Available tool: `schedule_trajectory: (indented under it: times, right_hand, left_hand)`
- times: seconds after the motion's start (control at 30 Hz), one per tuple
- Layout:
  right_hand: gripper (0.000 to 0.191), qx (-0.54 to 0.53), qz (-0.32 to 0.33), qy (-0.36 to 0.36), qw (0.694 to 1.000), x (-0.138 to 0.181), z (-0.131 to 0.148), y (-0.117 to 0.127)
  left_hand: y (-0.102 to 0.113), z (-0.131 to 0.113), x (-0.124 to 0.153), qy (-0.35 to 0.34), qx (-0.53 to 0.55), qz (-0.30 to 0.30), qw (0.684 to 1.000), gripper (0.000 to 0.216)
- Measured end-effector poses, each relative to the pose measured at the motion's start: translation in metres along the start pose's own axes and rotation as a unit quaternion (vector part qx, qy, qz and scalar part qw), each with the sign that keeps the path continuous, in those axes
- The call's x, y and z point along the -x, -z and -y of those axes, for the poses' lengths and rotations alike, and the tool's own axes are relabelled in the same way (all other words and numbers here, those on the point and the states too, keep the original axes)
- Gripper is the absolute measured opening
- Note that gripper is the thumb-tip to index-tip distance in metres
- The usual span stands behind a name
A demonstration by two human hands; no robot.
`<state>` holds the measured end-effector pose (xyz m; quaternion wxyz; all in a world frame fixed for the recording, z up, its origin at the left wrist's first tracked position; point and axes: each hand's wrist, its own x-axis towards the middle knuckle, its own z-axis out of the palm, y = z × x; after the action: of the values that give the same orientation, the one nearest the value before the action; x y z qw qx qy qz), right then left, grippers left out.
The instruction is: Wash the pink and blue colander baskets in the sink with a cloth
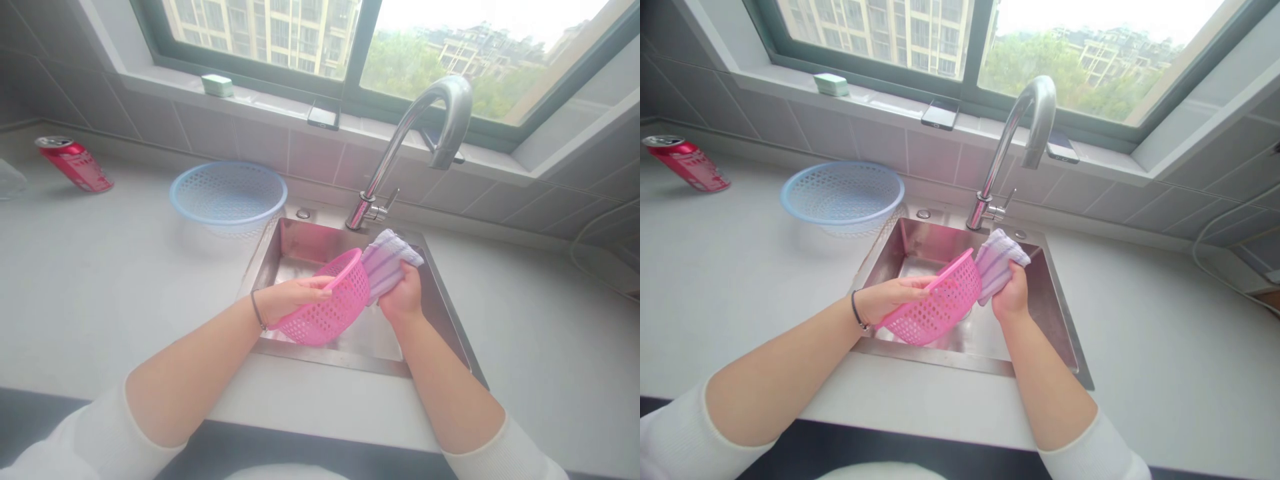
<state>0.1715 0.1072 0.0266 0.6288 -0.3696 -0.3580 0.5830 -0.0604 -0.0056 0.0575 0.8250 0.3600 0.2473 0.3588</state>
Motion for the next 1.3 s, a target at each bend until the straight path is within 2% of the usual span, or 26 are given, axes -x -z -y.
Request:
schedule_trajectory:
  times: [0.1, 0.17, 0.2, 0.23, 0.27, 0.33, 0.37, 0.4, 0.43, 0.47, 0.5, 0.6, 0.63, 0.67, 0.7, 0.8, 0.83, 0.87, 0.9, 0.93, 1.03, 1.07, 1.1, 1.13, 1.23, 1.3]
  right_hand:
    - [0.037, 0.077, 0.041, 0.053, 0.995, 0.005, 0.002, 0.003]
    - [0.038, 0.164, 0.119, 0.097, 0.975, 0.016, 0.007, 0.001]
    - [0.038, 0.216, 0.17, 0.137, 0.952, 0.023, 0.011, -0.001]
    - [0.038, 0.269, 0.228, 0.194, 0.916, 0.031, 0.015, -0.004]
    - [0.038, 0.32, 0.288, 0.269, 0.862, 0.039, 0.02, -0.007]
    - [0.039, 0.404, 0.404, 0.42, 0.705, 0.052, 0.028, -0.015]
    - [0.039, 0.423, 0.44, 0.472, 0.636, 0.056, 0.031, -0.018]
    - [0.039, 0.434, 0.466, 0.503, 0.584, 0.057, 0.033, -0.02]
    - [0.039, 0.442, 0.478, 0.519, 0.554, 0.055, 0.034, -0.021]
    - [0.039, 0.447, 0.476, 0.523, 0.547, 0.051, 0.034, -0.02]
    - [0.039, 0.45, 0.461, 0.517, 0.563, 0.045, 0.034, -0.018]
    - [0.042, 0.452, 0.376, 0.462, 0.664, 0.03, 0.031, -0.01]
    - [0.044, 0.452, 0.355, 0.448, 0.684, 0.029, 0.031, -0.009]
    - [0.045, 0.453, 0.348, 0.448, 0.688, 0.031, 0.031, -0.01]
    - [0.046, 0.456, 0.357, 0.462, 0.672, 0.035, 0.032, -0.012]
    - [0.04, 0.462, 0.438, 0.528, 0.563, 0.052, 0.035, -0.022]
    - [0.037, 0.46, 0.456, 0.541, 0.537, 0.055, 0.036, -0.025]
    - [0.035, 0.456, 0.461, 0.547, 0.529, 0.056, 0.036, -0.026]
    - [0.035, 0.452, 0.455, 0.547, 0.538, 0.053, 0.035, -0.025]
    - [0.036, 0.447, 0.437, 0.539, 0.565, 0.048, 0.033, -0.024]
    - [0.041, 0.428, 0.346, 0.478, 0.685, 0.03, 0.028, -0.014]
    - [0.042, 0.425, 0.324, 0.459, 0.71, 0.027, 0.026, -0.012]
    - [0.043, 0.426, 0.314, 0.45, 0.72, 0.026, 0.025, -0.01]
    - [0.044, 0.429, 0.317, 0.455, 0.713, 0.028, 0.025, -0.01]
    - [0.043, 0.447, 0.38, 0.503, 0.635, 0.041, 0.026, -0.015]
    - [0.041, 0.444, 0.421, 0.51, 0.605, 0.047, 0.028, -0.018]
  left_hand:
    - [-0.003, 0.001, -0.004, -0.009, 0.018, -0.021, 1.0, 0.052]
    - [-0.006, 0.001, -0.008, -0.041, 0.045, -0.026, 0.998, 0.054]
    - [-0.007, 0.001, -0.01, -0.06, 0.06, -0.034, 0.996, 0.053]
    - [-0.008, 0.001, -0.011, -0.078, 0.076, -0.046, 0.993, 0.052]
    - [-0.008, 0.001, -0.013, -0.092, 0.089, -0.062, 0.99, 0.05]
    - [-0.007, 0.003, -0.015, -0.102, 0.103, -0.1, 0.984, 0.049]
    - [-0.005, 0.004, -0.015, -0.1, 0.104, -0.116, 0.983, 0.049]
    - [-0.003, 0.005, -0.015, -0.098, 0.101, -0.127, 0.982, 0.05]
    - [-0.002, 0.007, -0.016, -0.095, 0.095, -0.134, 0.982, 0.05]
    - [-0.001, 0.008, -0.016, -0.094, 0.088, -0.137, 0.982, 0.051]
    - [-0.001, 0.008, -0.016, -0.097, 0.083, -0.134, 0.983, 0.05]
    - [-0.003, 0.009, -0.019, -0.112, 0.079, -0.104, 0.985, 0.047]
    - [-0.004, 0.01, -0.019, -0.116, 0.08, -0.094, 0.985, 0.047]
    - [-0.004, 0.01, -0.019, -0.121, 0.082, -0.091, 0.985, 0.048]
    - [-0.004, 0.01, -0.019, -0.121, 0.082, -0.094, 0.985, 0.048]
    - [-0.001, 0.009, -0.017, -0.106, 0.077, -0.128, 0.983, 0.051]
    - [-0.001, 0.009, -0.016, -0.099, 0.072, -0.134, 0.983, 0.052]
    - [-0.001, 0.008, -0.016, -0.094, 0.065, -0.136, 0.984, 0.053]
    - [-0.002, 0.008, -0.016, -0.094, 0.057, -0.132, 0.985, 0.055]
    - [-0.003, 0.007, -0.016, -0.098, 0.051, -0.126, 0.986, 0.056]
    - [-0.007, 0.007, -0.017, -0.105, 0.041, -0.1, 0.989, 0.057]
    - [-0.007, 0.007, -0.017, -0.107, 0.042, -0.097, 0.989, 0.056]
    - [-0.007, 0.007, -0.017, -0.108, 0.044, -0.099, 0.988, 0.057]
    - [-0.007, 0.007, -0.017, -0.109, 0.046, -0.106, 0.987, 0.057]
    - [-0.003, 0.008, -0.015, -0.105, 0.039, -0.138, 0.984, 0.058]
    - [-0.002, 0.008, -0.014, -0.096, 0.023, -0.146, 0.984, 0.056]
